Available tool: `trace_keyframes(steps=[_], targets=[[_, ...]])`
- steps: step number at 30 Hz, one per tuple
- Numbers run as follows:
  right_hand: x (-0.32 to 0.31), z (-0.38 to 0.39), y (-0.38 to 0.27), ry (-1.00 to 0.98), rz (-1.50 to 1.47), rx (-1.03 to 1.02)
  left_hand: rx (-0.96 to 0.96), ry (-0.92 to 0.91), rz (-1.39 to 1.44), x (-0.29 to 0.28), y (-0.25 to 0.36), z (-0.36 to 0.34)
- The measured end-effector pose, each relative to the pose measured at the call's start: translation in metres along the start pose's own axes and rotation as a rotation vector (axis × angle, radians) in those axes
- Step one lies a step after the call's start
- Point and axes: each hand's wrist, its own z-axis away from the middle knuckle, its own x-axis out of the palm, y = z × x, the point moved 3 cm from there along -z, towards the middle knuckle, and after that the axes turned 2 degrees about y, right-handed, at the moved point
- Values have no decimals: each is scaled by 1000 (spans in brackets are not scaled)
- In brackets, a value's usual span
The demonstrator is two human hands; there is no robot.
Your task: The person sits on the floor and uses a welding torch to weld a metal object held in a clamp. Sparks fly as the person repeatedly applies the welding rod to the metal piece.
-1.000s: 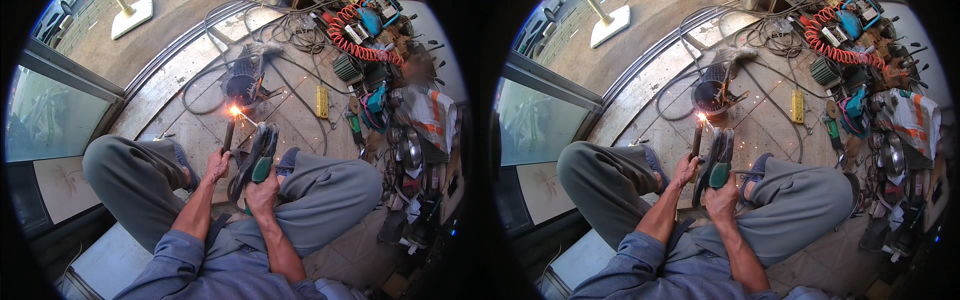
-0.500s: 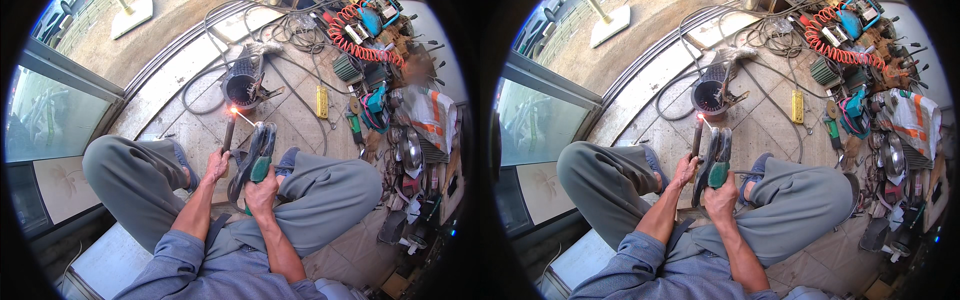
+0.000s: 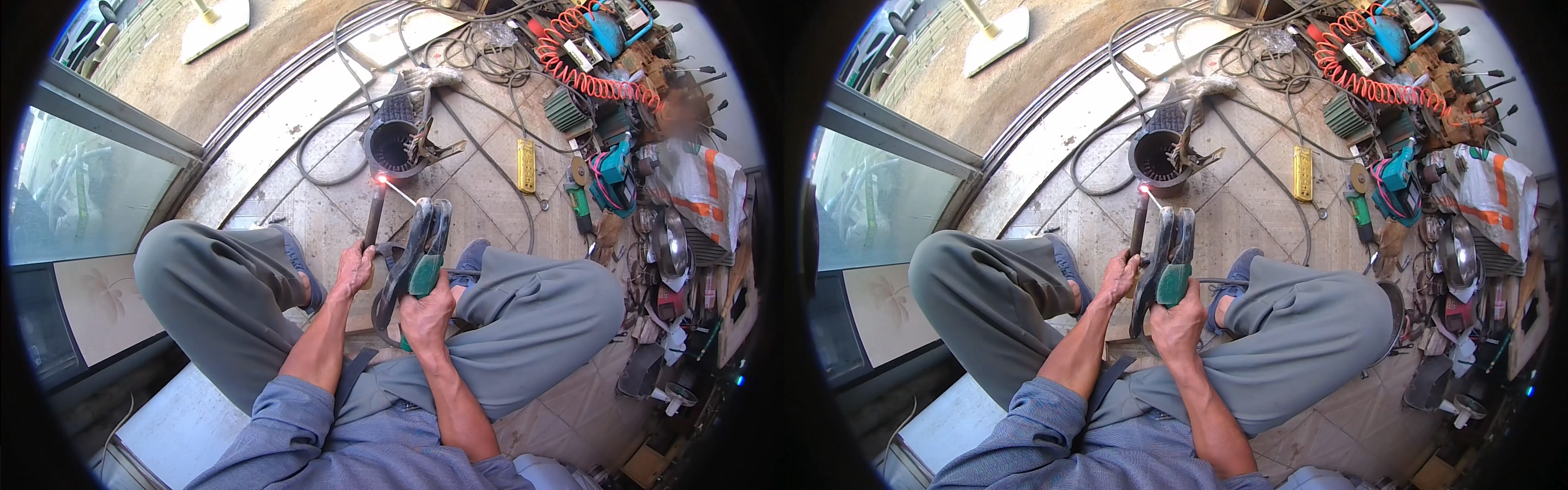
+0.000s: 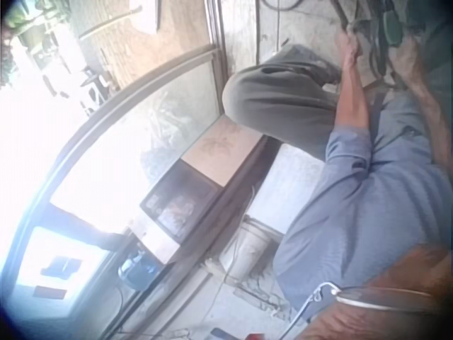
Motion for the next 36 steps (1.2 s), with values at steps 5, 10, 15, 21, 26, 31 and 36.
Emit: trace_keyframes(steps=[5, 10, 15, 21, 26, 31, 36], targets=[[0, 0, -1, -3, 16, 14, 14, 9, -18, 0, -1, -1], [0, -1, 3, -3, -5, 7, -18, 8, 20, 2, -4, -2], [-2, -2, -1, -22, -3, 26, 21, 25, -54, 5, -6, -5], [-1, 2, -4, -47, 0, 69, 249, 63, -138, 7, -24, -12], [0, 2, -2, -91, 13, 89, 378, 199, -245, 7, -19, -13], [-3, 4, -6, -84, 58, 89, 22, 50, -25, 6, -34, -17], [-1, 0, 3, -18, 38, -27, 89, 61, 45, 5, -21, -10]])
